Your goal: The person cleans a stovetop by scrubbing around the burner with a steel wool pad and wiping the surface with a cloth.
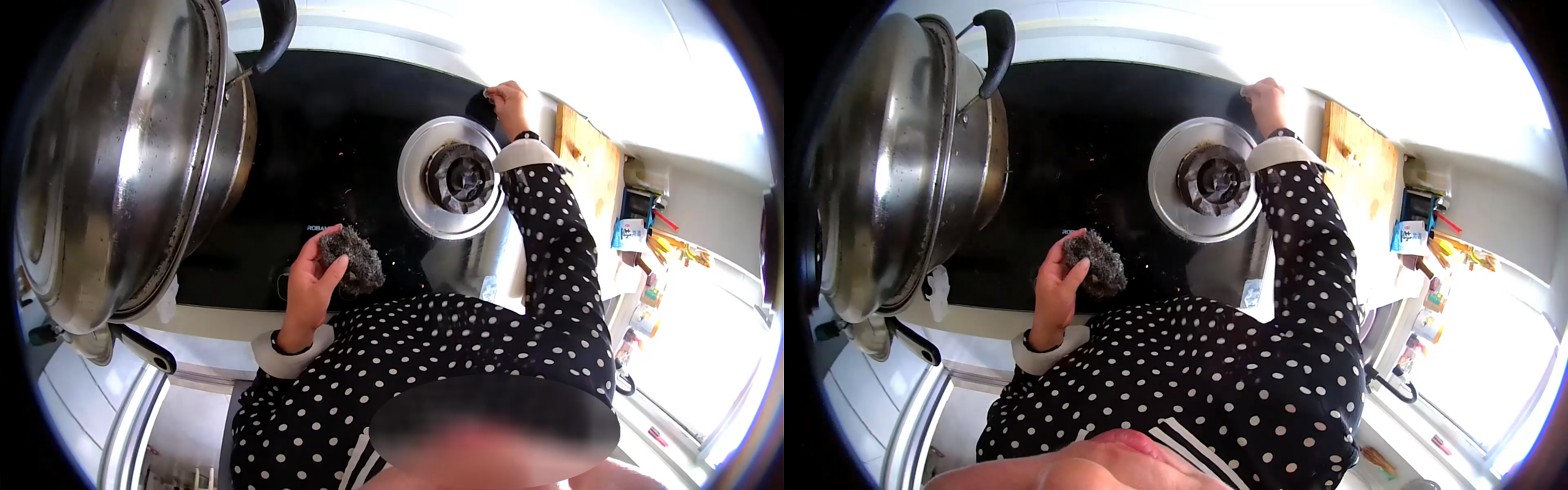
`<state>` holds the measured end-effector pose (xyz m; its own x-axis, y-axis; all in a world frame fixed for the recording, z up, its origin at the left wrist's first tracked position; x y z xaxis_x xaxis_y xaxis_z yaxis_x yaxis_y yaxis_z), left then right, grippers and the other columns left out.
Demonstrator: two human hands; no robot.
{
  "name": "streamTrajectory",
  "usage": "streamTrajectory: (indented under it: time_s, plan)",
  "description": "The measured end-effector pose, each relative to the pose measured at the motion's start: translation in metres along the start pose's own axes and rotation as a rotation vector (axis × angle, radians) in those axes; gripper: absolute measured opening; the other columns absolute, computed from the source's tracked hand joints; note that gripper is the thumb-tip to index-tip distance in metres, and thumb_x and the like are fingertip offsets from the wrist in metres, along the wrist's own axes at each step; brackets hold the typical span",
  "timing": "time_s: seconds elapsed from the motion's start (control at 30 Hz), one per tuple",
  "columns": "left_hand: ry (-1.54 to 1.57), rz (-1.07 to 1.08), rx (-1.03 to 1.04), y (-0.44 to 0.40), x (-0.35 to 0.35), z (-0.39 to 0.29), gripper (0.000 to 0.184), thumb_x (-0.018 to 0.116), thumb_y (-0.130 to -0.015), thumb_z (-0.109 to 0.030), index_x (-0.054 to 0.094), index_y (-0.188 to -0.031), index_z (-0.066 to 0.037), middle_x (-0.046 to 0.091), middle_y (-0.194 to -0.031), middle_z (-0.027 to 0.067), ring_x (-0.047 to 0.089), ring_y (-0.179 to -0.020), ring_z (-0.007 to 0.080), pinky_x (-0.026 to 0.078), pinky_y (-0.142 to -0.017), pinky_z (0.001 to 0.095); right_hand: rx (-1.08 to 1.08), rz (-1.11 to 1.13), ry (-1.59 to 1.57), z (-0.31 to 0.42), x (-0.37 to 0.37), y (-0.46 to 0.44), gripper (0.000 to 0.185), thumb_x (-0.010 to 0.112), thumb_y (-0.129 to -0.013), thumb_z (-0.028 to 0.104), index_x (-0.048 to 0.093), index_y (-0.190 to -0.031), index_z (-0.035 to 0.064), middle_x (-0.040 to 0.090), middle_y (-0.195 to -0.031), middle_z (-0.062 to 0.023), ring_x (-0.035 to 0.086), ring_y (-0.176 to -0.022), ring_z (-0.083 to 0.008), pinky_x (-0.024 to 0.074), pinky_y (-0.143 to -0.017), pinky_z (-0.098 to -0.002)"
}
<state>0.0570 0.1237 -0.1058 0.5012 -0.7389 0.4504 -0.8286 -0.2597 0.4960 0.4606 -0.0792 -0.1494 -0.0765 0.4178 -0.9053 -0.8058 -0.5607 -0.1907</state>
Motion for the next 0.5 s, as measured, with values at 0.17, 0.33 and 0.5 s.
streamTrajectory:
  time_s: [0.17,0.33,0.5]
  plan:
    - [0.023,-0.001,0.007,-0.005,0.002,0.004,0.04,0.053,-0.084,0.001,0.045,-0.123,0.001,0.056,-0.108,0.0069,0.054,-0.098,0.0121,0.042,-0.089,0.0256,-0.228,0.066,0.212,0.011,-0.015,0.025,0.013,0.06,-0.072,-0.001,0.069,-0.076,0.0067,0.062,-0.076,-0.0088,0.062,-0.071,-0.0232,0.0496,-0.07,-0.0311]
    - [0.056,0.016,-0.014,0.0,0.008,0.011,0.04,0.054,-0.084,0.001,0.045,-0.123,0.0,0.055,-0.109,0.0071,0.054,-0.098,0.012,0.042,-0.089,0.0256,-0.024,0.008,-0.023,-0.012,-0.003,0.003,0.011,0.059,-0.074,0.002,0.068,-0.079,0.0035,0.063,-0.076,-0.0093,0.063,-0.069,-0.0201,0.0502,-0.065,-0.0293]
    - [0.023,0.032,0.003,-0.002,0.007,0.017,0.04,0.054,-0.084,0.001,0.045,-0.123,0.0,0.055,-0.109,0.007,0.054,-0.098,0.0119,0.043,-0.088,0.0257,-0.002,0.026,0.094,-0.002,-0.019,0.015,0.011,0.059,-0.075,0.005,0.069,-0.079,0.0061,0.063,-0.076,-0.0114,0.062,-0.069,-0.0231,0.0496,-0.065,-0.0315]
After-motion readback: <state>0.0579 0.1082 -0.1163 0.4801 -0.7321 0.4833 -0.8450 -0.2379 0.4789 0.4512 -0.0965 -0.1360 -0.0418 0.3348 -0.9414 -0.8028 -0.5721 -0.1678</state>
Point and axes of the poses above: each hand's wrist, its own y-axis away from the middle knuckle, its own x-axis out of the palm, z = x × y, the point moved 6 cm from there along -y, towards the middle knuckle
